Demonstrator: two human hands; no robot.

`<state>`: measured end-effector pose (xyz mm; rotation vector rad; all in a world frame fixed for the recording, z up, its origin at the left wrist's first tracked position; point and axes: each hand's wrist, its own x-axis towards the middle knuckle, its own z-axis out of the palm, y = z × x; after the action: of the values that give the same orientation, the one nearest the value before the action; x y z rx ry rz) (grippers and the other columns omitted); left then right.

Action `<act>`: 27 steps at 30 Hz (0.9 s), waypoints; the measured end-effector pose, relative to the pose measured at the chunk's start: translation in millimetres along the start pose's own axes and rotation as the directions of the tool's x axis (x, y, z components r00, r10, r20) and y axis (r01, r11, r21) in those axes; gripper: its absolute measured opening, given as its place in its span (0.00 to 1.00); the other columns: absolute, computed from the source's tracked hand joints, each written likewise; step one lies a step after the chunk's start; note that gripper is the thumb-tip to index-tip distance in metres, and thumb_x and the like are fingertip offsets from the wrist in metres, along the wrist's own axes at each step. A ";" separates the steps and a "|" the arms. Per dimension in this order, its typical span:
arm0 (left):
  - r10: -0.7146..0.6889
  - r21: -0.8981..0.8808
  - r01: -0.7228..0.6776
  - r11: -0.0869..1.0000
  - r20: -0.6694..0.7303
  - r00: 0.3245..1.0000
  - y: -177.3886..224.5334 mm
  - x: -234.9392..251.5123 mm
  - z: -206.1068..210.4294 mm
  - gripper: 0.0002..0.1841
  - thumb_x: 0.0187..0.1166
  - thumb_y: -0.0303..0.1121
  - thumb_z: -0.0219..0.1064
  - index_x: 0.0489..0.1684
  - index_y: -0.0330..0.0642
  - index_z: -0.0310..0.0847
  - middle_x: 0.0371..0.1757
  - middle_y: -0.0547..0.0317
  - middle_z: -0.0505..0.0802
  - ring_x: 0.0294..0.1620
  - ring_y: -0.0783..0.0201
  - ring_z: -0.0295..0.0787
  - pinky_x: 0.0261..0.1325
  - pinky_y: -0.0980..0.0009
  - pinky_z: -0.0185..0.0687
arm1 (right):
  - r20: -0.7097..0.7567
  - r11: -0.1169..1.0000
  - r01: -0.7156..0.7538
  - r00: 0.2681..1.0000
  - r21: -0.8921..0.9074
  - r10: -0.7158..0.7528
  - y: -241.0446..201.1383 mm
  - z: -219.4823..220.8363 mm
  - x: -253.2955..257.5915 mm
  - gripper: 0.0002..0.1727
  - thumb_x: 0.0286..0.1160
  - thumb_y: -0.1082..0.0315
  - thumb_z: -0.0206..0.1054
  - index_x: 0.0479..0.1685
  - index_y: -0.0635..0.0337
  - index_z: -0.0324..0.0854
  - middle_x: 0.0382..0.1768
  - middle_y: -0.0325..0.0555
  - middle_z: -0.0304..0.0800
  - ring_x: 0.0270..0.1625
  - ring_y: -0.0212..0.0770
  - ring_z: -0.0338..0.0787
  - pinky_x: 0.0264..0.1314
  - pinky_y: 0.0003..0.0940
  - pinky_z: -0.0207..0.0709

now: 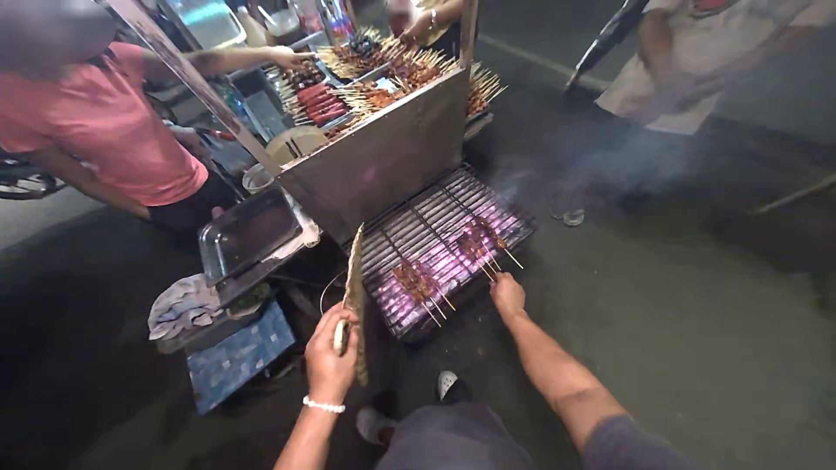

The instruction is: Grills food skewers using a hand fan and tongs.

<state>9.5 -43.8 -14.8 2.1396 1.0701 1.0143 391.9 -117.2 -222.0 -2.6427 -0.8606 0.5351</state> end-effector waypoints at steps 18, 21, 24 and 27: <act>-0.078 0.018 0.079 0.997 -0.010 0.997 7.9 5.3 -6.8 0.09 0.65 0.23 0.70 0.41 0.39 0.88 0.59 0.52 0.93 0.67 0.63 0.88 0.70 0.66 0.83 | 0.214 0.955 0.209 0.943 0.209 -0.253 -30.4 40.8 -50.6 0.16 0.87 0.61 0.61 0.60 0.57 0.90 0.62 0.52 0.91 0.65 0.53 0.90 0.72 0.55 0.80; -0.175 -0.265 0.167 0.950 -0.005 0.985 0.7 5.3 -15.3 0.09 0.63 0.22 0.73 0.40 0.38 0.86 0.53 0.56 0.94 0.59 0.66 0.89 0.64 0.70 0.86 | 0.191 0.954 0.237 0.943 0.185 -0.272 -23.4 30.8 -50.7 0.18 0.87 0.54 0.63 0.60 0.54 0.90 0.61 0.51 0.91 0.63 0.52 0.91 0.69 0.55 0.82; -0.032 0.037 0.036 0.999 -0.124 0.992 -4.3 6.4 -24.7 0.10 0.66 0.25 0.69 0.43 0.33 0.87 0.58 0.47 0.93 0.67 0.61 0.88 0.71 0.66 0.82 | -0.009 0.961 0.191 0.981 0.202 -0.193 -12.1 7.3 -41.6 0.20 0.85 0.54 0.64 0.64 0.56 0.88 0.63 0.56 0.89 0.59 0.57 0.93 0.61 0.60 0.85; 0.003 -0.021 -0.005 1.000 -0.103 0.995 -0.6 5.8 -16.7 0.08 0.66 0.26 0.70 0.40 0.36 0.88 0.59 0.49 0.92 0.68 0.61 0.87 0.71 0.68 0.82 | -0.135 0.984 0.063 0.990 0.164 -0.040 -2.7 -12.5 -18.3 0.22 0.84 0.56 0.66 0.72 0.56 0.83 0.71 0.58 0.84 0.57 0.61 0.93 0.57 0.62 0.86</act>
<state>-2.0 -36.5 -3.4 2.0932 1.0987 1.1433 382.2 -128.5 -205.3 -2.4648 -0.8048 0.3966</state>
